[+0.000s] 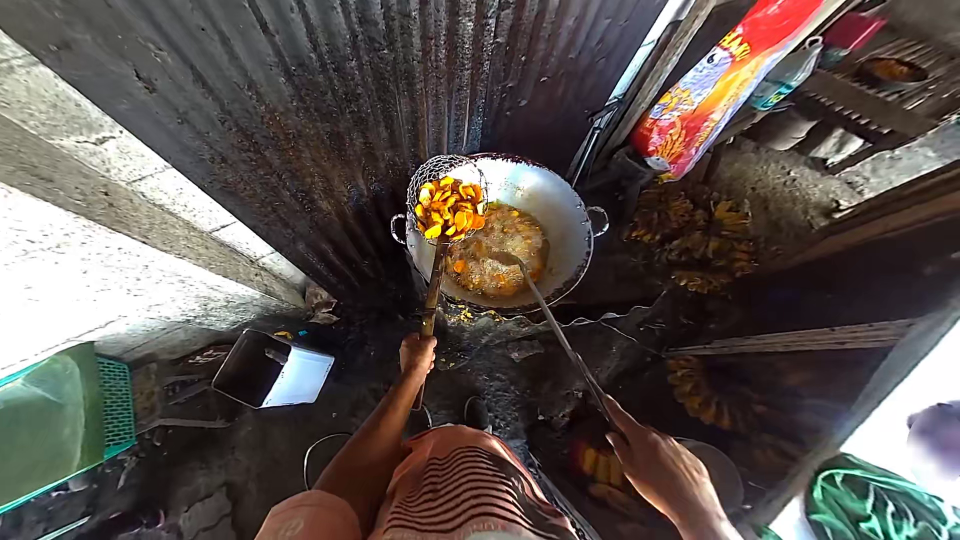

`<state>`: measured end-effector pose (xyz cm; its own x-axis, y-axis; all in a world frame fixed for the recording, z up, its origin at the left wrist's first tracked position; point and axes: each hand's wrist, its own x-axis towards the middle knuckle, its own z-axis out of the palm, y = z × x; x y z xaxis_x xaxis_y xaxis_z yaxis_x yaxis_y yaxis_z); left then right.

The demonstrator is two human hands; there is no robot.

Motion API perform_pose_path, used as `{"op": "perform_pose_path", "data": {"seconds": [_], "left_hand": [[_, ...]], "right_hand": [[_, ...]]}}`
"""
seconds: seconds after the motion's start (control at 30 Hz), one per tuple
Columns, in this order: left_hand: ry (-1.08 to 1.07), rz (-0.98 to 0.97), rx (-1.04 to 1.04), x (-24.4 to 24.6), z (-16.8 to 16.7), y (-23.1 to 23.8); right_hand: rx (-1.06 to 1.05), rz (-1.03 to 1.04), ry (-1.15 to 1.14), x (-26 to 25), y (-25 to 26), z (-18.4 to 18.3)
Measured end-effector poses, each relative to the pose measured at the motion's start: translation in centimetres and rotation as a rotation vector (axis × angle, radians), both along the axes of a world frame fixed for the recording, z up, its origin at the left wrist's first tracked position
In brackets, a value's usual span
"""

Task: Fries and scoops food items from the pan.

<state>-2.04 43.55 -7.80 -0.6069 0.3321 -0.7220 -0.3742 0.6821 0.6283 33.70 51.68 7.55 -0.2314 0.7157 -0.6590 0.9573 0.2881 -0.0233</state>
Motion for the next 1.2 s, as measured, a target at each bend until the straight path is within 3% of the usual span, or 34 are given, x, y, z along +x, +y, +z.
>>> {"op": "perform_pose_path", "data": {"seconds": [0.13,0.27,0.43,0.8,1.0,1.2], "left_hand": [[-0.002,-0.017,0.007,-0.2,-0.1,-0.1],[-0.001,-0.011,0.014,-0.2,-0.2,0.0],[0.004,-0.015,0.006,-0.2,-0.2,0.0],[0.028,-0.026,-0.005,-0.2,-0.2,-0.1],[0.035,-0.032,-0.019,-0.1,0.2,0.0],[0.040,-0.048,-0.014,0.1,0.3,0.0]], "right_hand": [[0.009,0.068,-0.027,3.2,-2.2,4.0],[0.031,0.128,-0.107,3.3,-2.2,4.3],[0.075,0.100,-0.209,-2.0,0.2,-1.9],[0.049,-0.012,0.022,-13.1,4.8,-13.7],[-0.095,-0.263,0.460,-11.9,6.7,-11.6],[0.006,-0.253,0.368,-9.3,4.9,-9.3]]}}
